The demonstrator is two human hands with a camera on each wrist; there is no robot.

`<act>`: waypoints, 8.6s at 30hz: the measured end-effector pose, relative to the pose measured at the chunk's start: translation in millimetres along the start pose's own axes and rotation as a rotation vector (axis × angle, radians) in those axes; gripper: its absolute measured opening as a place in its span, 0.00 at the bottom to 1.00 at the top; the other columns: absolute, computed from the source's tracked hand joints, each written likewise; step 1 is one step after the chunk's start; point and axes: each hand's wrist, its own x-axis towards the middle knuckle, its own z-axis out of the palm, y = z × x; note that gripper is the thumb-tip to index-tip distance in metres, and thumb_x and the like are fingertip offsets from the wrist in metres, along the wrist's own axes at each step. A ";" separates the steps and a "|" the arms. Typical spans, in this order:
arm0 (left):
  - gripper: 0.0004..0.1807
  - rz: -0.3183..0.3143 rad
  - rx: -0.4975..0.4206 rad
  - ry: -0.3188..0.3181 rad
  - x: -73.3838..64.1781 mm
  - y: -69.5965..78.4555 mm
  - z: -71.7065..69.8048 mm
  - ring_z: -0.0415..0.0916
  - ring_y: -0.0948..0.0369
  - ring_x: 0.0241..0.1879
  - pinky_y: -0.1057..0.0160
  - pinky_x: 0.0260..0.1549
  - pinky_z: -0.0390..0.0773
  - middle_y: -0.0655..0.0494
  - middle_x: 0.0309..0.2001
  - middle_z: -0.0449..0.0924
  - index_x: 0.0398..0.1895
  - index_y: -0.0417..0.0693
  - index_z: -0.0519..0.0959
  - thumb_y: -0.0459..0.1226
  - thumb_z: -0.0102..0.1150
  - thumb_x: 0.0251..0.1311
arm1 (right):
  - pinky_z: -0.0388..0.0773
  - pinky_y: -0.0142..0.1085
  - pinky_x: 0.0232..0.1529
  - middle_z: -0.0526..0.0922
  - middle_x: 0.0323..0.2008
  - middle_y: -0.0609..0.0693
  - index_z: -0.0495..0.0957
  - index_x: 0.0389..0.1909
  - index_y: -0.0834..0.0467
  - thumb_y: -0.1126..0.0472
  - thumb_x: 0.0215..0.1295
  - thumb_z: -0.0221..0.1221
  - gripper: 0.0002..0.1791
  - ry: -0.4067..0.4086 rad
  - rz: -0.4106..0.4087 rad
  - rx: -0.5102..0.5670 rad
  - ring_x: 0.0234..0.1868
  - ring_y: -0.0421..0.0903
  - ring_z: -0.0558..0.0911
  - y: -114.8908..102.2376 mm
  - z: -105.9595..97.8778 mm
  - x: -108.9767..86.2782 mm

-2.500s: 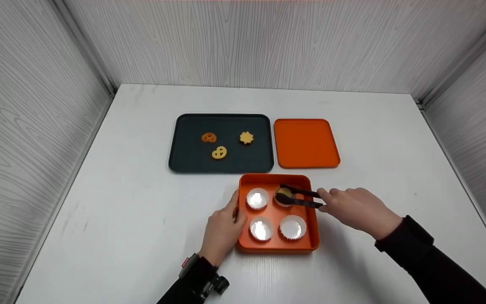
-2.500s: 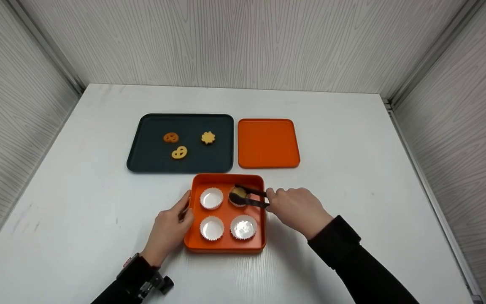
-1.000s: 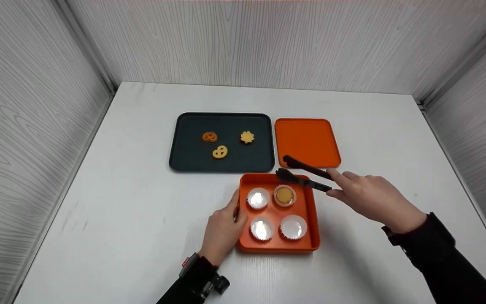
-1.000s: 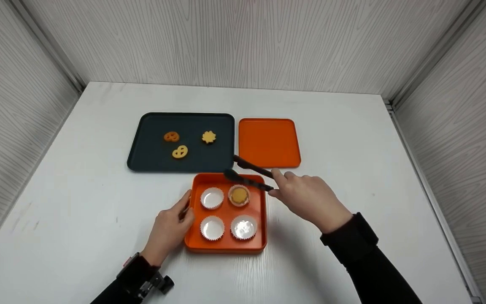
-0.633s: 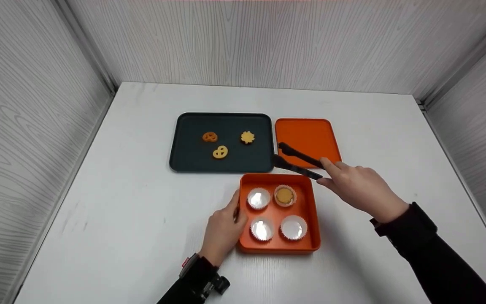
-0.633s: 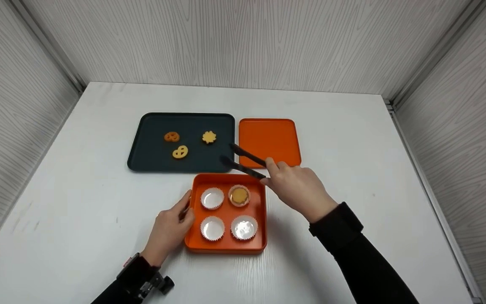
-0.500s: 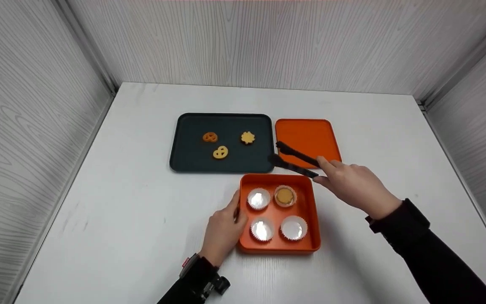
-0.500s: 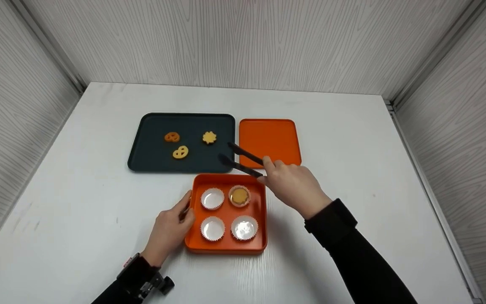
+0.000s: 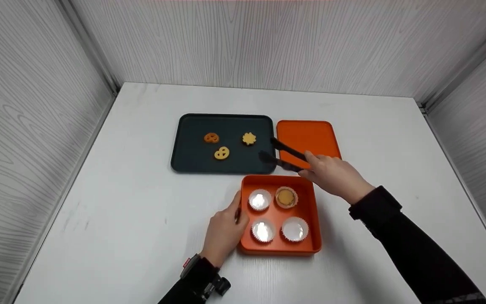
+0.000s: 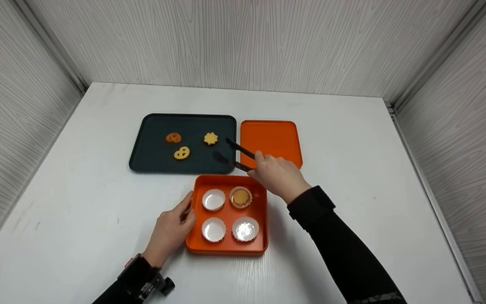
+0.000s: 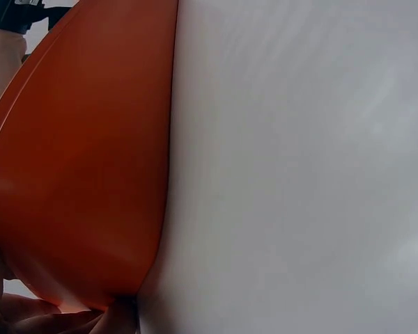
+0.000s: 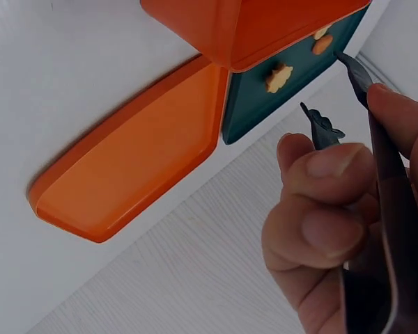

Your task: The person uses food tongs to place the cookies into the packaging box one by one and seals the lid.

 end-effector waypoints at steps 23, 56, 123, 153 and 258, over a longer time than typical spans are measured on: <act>0.32 0.020 0.013 0.012 -0.9 0.3 -0.1 0.75 0.64 0.28 0.57 0.38 0.82 0.52 0.29 0.84 0.76 0.47 0.67 0.42 0.57 0.70 | 0.78 0.43 0.32 0.79 0.31 0.59 0.75 0.52 0.65 0.47 0.72 0.61 0.24 -0.174 0.147 0.100 0.31 0.54 0.79 7.2 24.4 49.3; 0.32 0.016 0.007 0.012 -0.4 -0.3 -1.6 0.72 0.65 0.24 0.60 0.33 0.79 0.56 0.23 0.80 0.76 0.47 0.67 0.42 0.58 0.69 | 0.78 0.47 0.41 0.79 0.35 0.60 0.74 0.56 0.65 0.47 0.77 0.55 0.24 -0.199 0.179 0.030 0.35 0.56 0.80 -7.3 39.5 98.7; 0.32 0.011 0.025 0.014 3.1 3.7 -2.1 0.69 0.64 0.24 0.62 0.29 0.75 0.60 0.21 0.76 0.76 0.46 0.68 0.40 0.57 0.69 | 0.79 0.32 0.24 0.82 0.28 0.50 0.76 0.58 0.63 0.56 0.64 0.69 0.25 0.207 -0.327 -0.132 0.18 0.43 0.78 -9.1 3.5 -48.6; 0.31 0.025 0.013 0.017 4.5 1.6 -1.3 0.69 0.64 0.24 0.63 0.29 0.74 0.61 0.20 0.73 0.76 0.45 0.68 0.40 0.57 0.70 | 0.79 0.34 0.24 0.81 0.24 0.52 0.79 0.57 0.62 0.55 0.60 0.72 0.26 0.010 -0.346 -0.171 0.16 0.44 0.76 -16.2 27.9 -48.1; 0.32 0.011 0.011 0.010 4.7 -0.2 -0.5 0.72 0.64 0.25 0.61 0.32 0.80 0.55 0.25 0.81 0.76 0.46 0.67 0.39 0.57 0.69 | 0.83 0.46 0.31 0.87 0.38 0.61 0.75 0.63 0.65 0.51 0.68 0.66 0.29 0.053 -0.168 -0.048 0.31 0.54 0.85 -7.8 -5.7 -4.3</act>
